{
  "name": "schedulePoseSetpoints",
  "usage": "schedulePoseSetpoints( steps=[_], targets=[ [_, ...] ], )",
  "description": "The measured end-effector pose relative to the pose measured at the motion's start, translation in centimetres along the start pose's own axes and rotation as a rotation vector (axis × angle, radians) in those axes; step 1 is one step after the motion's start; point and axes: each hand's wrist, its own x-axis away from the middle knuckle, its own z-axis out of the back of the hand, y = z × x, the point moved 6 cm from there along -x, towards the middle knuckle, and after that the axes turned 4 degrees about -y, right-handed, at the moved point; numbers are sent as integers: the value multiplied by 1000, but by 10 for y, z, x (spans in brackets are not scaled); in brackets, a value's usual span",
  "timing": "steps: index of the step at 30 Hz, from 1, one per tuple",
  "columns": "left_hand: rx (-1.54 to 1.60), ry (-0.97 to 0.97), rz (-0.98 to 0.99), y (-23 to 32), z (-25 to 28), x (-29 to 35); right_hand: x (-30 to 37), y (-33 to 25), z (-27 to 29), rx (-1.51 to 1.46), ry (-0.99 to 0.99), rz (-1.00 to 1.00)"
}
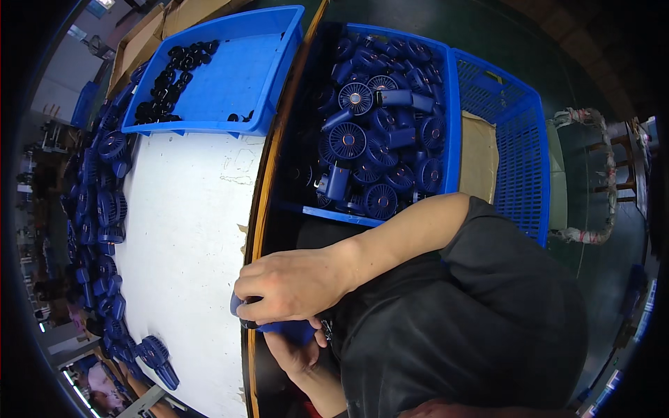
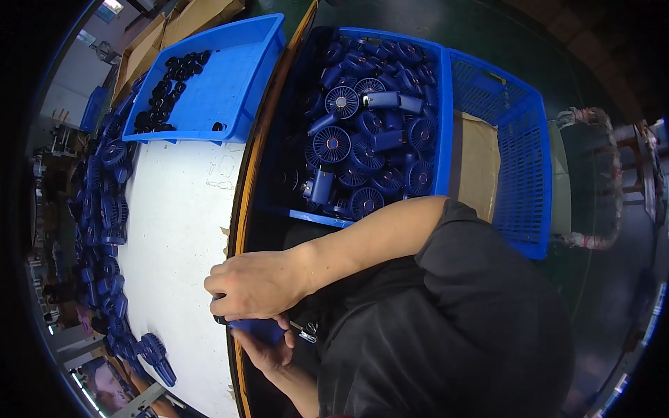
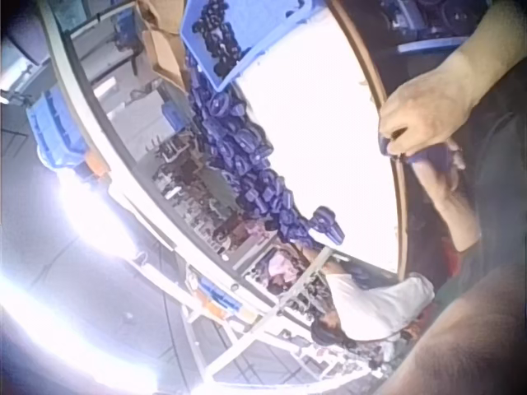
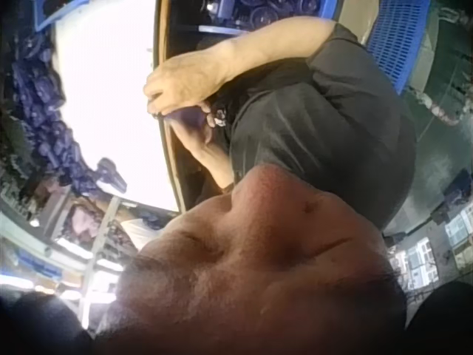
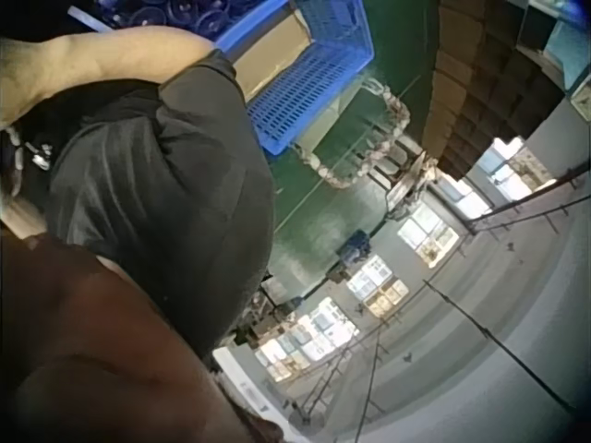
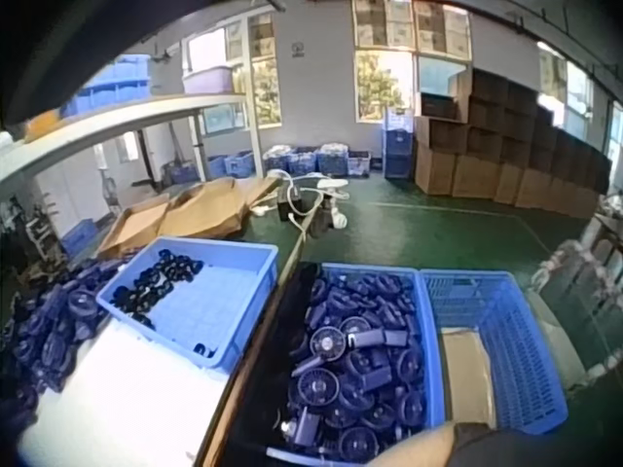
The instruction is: Assembling small blue handheld fans by snapping plastic casing and blades together at a factory production line.
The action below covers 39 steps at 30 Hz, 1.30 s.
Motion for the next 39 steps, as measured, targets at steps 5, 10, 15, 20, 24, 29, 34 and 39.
schedulePoseSetpoints(
  steps=[5,10,15,20,24,29,34,39],
  targets=[
    [294,271,-64,-3,-2,-14,10,-6,-9,107,-23,-89],
    [271,264,-77,-7,-10,-17,26,-15,-16,284,73,-199],
    [-1040,-161,-207,-9,-39,-24,76,1,-9,-31,270,-430],
    [-1077,-429,-288,-5,-81,-61,176,63,49,167,151,-876],
    [-1006,-403,-146,-29,-69,-63,268,108,122,523,110,-896],
    [-1050,-297,-87,-22,-43,-46,321,118,136,667,-71,-1008],
    [-1099,28,-227,47,23,-1,327,106,145,632,128,-1191],
    [-1670,697,-369,144,147,47,328,104,139,717,129,-1256]
  ],
)
